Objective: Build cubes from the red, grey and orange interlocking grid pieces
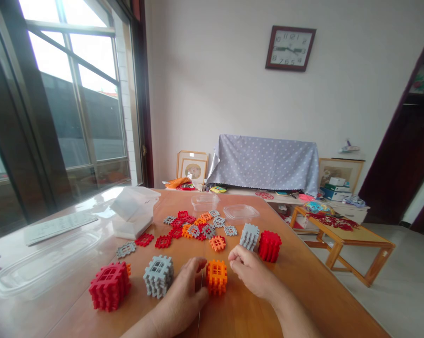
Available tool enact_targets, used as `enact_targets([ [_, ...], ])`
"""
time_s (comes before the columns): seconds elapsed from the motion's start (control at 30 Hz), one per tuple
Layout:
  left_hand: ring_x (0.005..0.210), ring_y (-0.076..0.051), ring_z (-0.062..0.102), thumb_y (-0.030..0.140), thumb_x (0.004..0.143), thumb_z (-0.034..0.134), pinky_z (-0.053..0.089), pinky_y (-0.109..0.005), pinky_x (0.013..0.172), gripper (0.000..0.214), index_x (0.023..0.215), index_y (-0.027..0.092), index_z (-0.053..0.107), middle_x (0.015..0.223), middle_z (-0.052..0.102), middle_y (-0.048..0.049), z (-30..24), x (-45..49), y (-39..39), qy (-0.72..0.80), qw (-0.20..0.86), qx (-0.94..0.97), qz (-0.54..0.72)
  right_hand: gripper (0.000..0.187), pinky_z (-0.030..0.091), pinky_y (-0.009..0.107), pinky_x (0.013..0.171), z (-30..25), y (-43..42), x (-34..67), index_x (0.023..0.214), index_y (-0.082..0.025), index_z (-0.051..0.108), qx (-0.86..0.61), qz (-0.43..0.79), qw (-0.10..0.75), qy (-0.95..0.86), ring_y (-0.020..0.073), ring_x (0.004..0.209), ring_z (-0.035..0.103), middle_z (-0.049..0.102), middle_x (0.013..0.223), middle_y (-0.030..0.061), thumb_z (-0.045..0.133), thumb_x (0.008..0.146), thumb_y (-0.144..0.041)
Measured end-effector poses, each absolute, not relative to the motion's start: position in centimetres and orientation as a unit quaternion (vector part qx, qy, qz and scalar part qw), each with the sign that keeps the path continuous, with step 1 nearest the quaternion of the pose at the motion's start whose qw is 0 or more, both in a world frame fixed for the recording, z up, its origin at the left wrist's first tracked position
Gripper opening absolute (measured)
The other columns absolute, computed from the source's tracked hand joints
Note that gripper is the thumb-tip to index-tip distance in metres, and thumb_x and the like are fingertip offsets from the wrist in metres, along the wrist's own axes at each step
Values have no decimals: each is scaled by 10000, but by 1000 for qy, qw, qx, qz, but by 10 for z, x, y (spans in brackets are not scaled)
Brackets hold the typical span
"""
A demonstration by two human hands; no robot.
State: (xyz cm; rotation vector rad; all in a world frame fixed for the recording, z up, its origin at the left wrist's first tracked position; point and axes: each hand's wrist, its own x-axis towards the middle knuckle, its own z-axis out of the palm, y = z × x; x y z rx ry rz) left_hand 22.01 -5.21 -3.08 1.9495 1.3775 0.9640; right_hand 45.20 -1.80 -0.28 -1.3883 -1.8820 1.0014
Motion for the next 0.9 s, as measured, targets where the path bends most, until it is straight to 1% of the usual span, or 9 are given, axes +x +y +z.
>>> enact_targets([
  [0.07, 1037, -207, 541, 24, 679, 481, 400, -325, 929, 470, 1119, 187, 514, 1077, 584, -69, -33, 220, -53, 509, 282, 725, 369, 135, 361, 237, 607, -7, -16, 454, 862, -212, 557, -544, 351, 269, -713, 126, 670, 491, 536, 714, -41, 422, 872, -206],
  [0.17, 1007, -207, 546, -12, 683, 433, 412, -325, 901, 422, 1049, 190, 490, 1048, 574, -73, -34, 221, -55, 510, 274, 728, 368, 115, 320, 225, 572, -11, -16, 456, 761, -203, 538, -549, 321, 223, -739, 123, 665, 477, 531, 683, -40, 440, 806, -163],
  [0.27, 996, -212, 558, -7, 741, 415, 420, -330, 888, 347, 1019, 189, 483, 1029, 588, -84, -33, 222, -58, 513, 276, 722, 373, 102, 280, 217, 531, -12, -18, 456, 732, -198, 527, -546, 334, 178, -747, 115, 643, 449, 509, 668, -44, 447, 754, -139],
  [0.33, 977, -202, 575, -3, 772, 406, 427, -321, 875, 335, 1035, 189, 486, 1022, 605, -80, -33, 224, -59, 508, 293, 711, 387, 86, 269, 214, 521, -12, -19, 454, 730, -194, 528, -541, 346, 162, -749, 114, 643, 444, 508, 663, -43, 460, 745, -144],
  [0.47, 959, -185, 602, -35, 746, 417, 436, -302, 854, 431, 1112, 182, 488, 1050, 629, -75, -33, 227, -58, 510, 351, 681, 392, 50, 261, 211, 518, -11, -19, 450, 713, -185, 524, -530, 352, 156, -755, 109, 629, 416, 491, 646, -47, 505, 760, -180],
  [0.57, 942, -173, 612, -55, 734, 416, 439, -288, 837, 474, 1142, 177, 478, 1081, 629, -78, -32, 229, -57, 510, 377, 665, 395, 55, 257, 211, 524, -11, -19, 447, 705, -179, 531, -517, 358, 156, -762, 101, 614, 397, 480, 638, -55, 508, 753, -166],
  [0.67, 904, -167, 607, -56, 732, 406, 434, -271, 797, 434, 1083, 184, 495, 1004, 635, -54, -29, 230, -58, 509, 372, 670, 392, 61, 269, 203, 539, -13, -18, 445, 722, -173, 559, -507, 363, 163, -765, 100, 620, 406, 500, 655, -55, 508, 749, -153],
  [0.77, 856, -164, 589, -47, 717, 421, 417, -260, 758, 363, 975, 191, 517, 900, 626, -28, -24, 229, -59, 513, 346, 685, 384, 94, 319, 195, 581, -17, -17, 443, 770, -166, 613, -507, 360, 177, -763, 111, 651, 441, 565, 704, -40, 522, 749, -157],
  [0.9, 847, -159, 576, -16, 714, 460, 413, -257, 766, 301, 915, 196, 533, 906, 623, -21, -22, 228, -61, 509, 330, 697, 382, 115, 360, 203, 635, -20, -17, 441, 800, -167, 647, -506, 354, 194, -762, 131, 686, 472, 624, 738, -21, 545, 746, -165],
])
